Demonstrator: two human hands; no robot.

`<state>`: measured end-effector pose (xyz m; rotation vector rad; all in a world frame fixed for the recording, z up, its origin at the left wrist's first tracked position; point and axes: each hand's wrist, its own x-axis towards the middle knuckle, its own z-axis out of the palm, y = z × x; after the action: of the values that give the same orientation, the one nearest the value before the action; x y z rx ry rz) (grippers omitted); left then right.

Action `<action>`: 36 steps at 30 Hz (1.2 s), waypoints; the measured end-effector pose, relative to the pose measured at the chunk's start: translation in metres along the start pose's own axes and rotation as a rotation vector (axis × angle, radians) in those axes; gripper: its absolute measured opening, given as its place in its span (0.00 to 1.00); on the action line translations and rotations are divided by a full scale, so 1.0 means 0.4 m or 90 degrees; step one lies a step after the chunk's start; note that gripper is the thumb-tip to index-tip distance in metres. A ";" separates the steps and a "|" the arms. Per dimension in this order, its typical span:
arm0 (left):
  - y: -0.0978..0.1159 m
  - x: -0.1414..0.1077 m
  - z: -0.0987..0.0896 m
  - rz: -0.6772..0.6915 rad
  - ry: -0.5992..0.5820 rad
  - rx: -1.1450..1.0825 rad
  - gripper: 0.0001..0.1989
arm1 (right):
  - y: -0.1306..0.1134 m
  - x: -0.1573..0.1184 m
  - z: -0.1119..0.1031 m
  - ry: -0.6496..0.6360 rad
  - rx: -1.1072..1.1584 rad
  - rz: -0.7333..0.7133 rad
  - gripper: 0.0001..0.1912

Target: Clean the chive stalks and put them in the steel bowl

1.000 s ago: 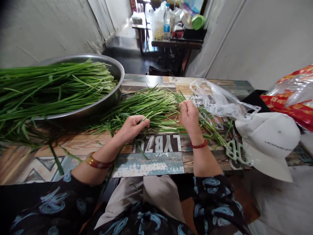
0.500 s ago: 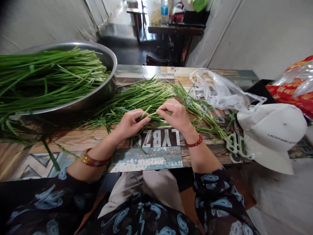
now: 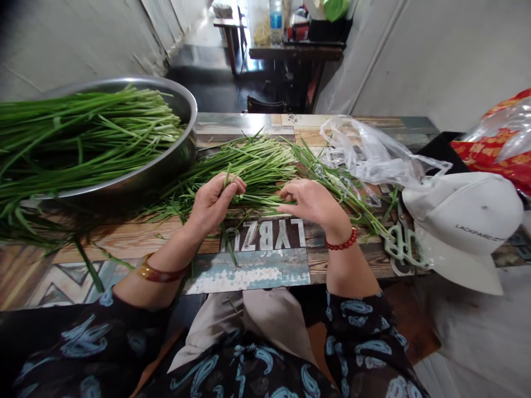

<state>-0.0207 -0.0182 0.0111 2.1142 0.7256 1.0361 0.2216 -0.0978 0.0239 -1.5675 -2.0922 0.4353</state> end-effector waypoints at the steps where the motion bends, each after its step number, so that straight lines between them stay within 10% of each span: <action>1: 0.002 -0.002 0.003 -0.013 -0.006 -0.022 0.15 | 0.002 0.001 0.006 -0.012 -0.015 0.000 0.05; 11: 0.016 -0.027 0.027 0.060 -0.119 0.045 0.13 | -0.047 0.045 0.064 0.152 0.155 -0.122 0.13; 22: 0.009 -0.008 0.010 -0.065 -0.099 0.129 0.16 | 0.066 0.034 0.027 0.510 0.375 0.187 0.23; 36: -0.006 -0.002 0.007 -0.154 -0.009 -0.012 0.10 | 0.058 0.016 0.020 0.083 -0.019 0.031 0.04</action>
<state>-0.0194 -0.0182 0.0077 1.9586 0.9343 0.8921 0.2341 -0.0846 0.0063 -1.6209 -1.9749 0.3115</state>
